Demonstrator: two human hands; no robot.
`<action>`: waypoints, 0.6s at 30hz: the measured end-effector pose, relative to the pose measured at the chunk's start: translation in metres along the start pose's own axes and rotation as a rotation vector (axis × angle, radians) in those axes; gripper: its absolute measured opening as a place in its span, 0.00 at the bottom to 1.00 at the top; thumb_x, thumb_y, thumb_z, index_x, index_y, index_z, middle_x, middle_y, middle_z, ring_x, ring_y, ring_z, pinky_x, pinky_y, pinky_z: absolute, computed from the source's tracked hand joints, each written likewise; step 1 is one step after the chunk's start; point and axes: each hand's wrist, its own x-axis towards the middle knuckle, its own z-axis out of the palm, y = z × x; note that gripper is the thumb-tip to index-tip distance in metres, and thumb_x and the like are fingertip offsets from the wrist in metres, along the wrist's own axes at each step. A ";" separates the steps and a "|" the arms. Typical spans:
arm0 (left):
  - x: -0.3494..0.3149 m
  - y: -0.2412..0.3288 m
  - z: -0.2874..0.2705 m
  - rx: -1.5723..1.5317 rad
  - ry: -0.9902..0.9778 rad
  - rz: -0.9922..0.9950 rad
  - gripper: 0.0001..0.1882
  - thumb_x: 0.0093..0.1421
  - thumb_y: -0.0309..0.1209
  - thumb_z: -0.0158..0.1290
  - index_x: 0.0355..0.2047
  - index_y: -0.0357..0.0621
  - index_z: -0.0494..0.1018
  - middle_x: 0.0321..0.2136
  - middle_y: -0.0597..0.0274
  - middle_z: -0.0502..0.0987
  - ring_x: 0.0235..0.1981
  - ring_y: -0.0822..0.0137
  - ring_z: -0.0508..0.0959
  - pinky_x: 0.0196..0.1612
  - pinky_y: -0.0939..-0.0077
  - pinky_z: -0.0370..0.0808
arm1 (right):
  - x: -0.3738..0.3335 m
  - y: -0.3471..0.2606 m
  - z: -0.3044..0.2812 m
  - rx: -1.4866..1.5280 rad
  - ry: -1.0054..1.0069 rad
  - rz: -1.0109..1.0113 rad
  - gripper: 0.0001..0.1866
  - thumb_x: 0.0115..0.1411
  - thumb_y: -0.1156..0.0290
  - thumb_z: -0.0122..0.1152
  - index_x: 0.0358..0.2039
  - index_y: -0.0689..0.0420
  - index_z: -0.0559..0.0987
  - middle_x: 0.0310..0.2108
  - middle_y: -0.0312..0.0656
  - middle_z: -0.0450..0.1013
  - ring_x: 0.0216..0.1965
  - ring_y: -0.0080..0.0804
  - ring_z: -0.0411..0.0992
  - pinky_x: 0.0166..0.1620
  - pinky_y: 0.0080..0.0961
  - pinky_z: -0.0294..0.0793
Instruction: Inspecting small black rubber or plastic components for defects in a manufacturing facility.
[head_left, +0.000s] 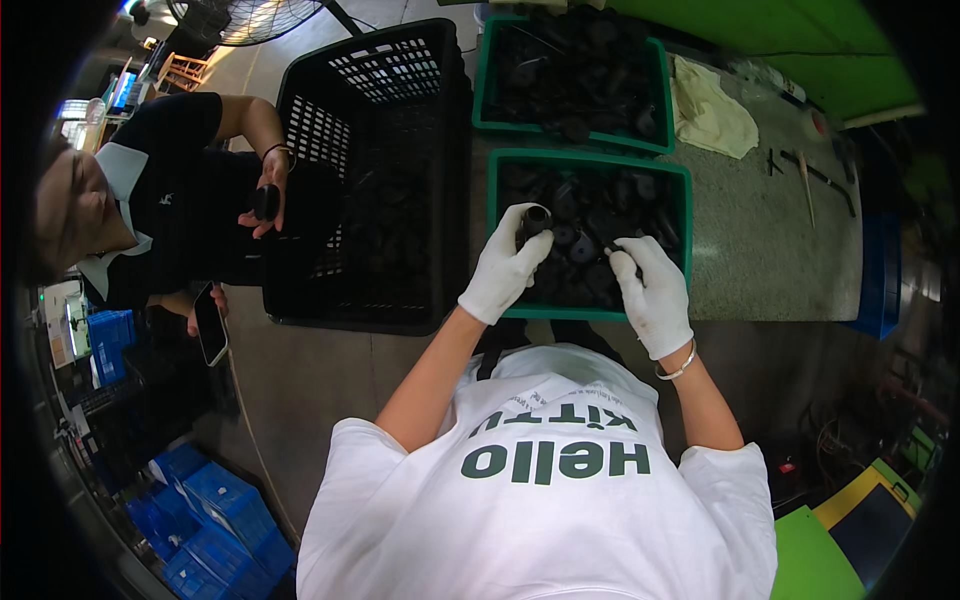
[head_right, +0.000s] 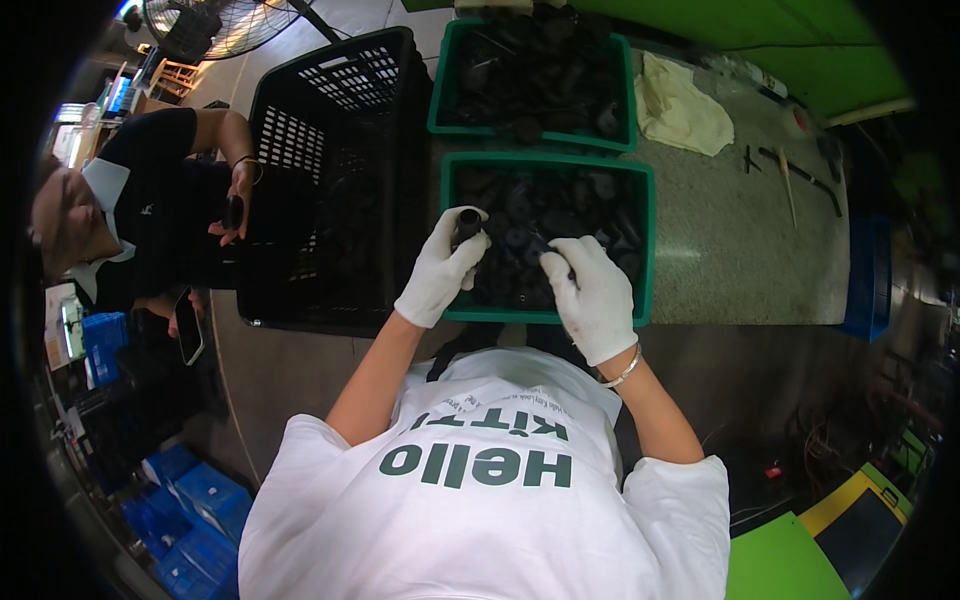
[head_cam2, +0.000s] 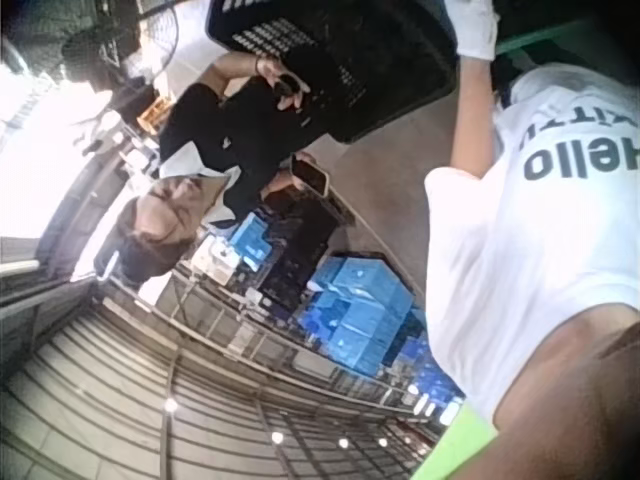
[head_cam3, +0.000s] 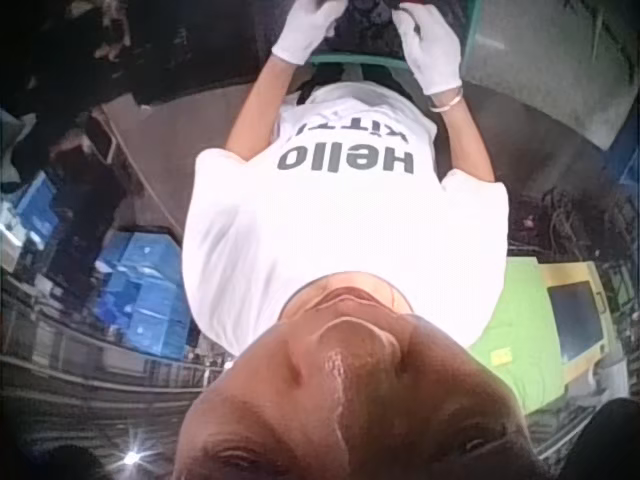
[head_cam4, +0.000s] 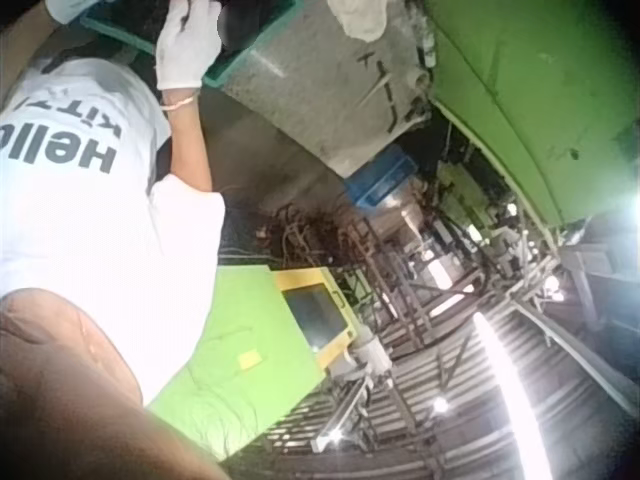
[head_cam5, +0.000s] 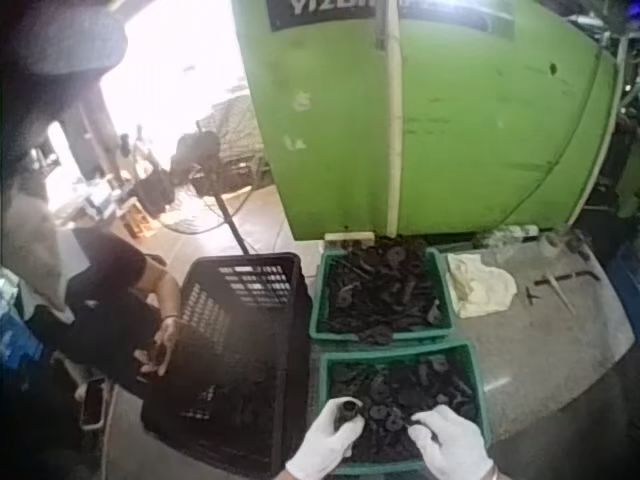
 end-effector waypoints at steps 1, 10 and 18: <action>-0.008 0.006 0.002 -0.049 0.016 0.010 0.14 0.58 0.31 0.51 0.44 0.43 0.65 0.26 0.66 0.69 0.20 0.78 0.67 0.21 0.84 0.65 | 0.004 -0.014 -0.002 -0.037 -0.032 -0.005 0.09 0.59 0.63 0.56 0.34 0.54 0.78 0.28 0.41 0.70 0.28 0.44 0.72 0.30 0.34 0.70; -0.031 0.018 0.004 0.279 0.200 0.443 0.16 0.57 0.26 0.50 0.46 0.41 0.67 0.27 0.70 0.69 0.25 0.79 0.66 0.30 0.85 0.67 | 0.022 -0.066 -0.011 -0.217 -0.075 -0.222 0.08 0.55 0.63 0.62 0.33 0.51 0.79 0.25 0.39 0.69 0.20 0.39 0.72 0.23 0.31 0.70; -0.050 0.029 0.000 0.237 0.160 0.347 0.18 0.56 0.34 0.55 0.46 0.43 0.68 0.38 0.56 0.69 0.37 0.63 0.73 0.42 0.73 0.70 | 0.024 -0.074 -0.012 -0.236 -0.081 -0.248 0.08 0.54 0.63 0.63 0.32 0.51 0.78 0.24 0.39 0.69 0.19 0.39 0.72 0.22 0.32 0.70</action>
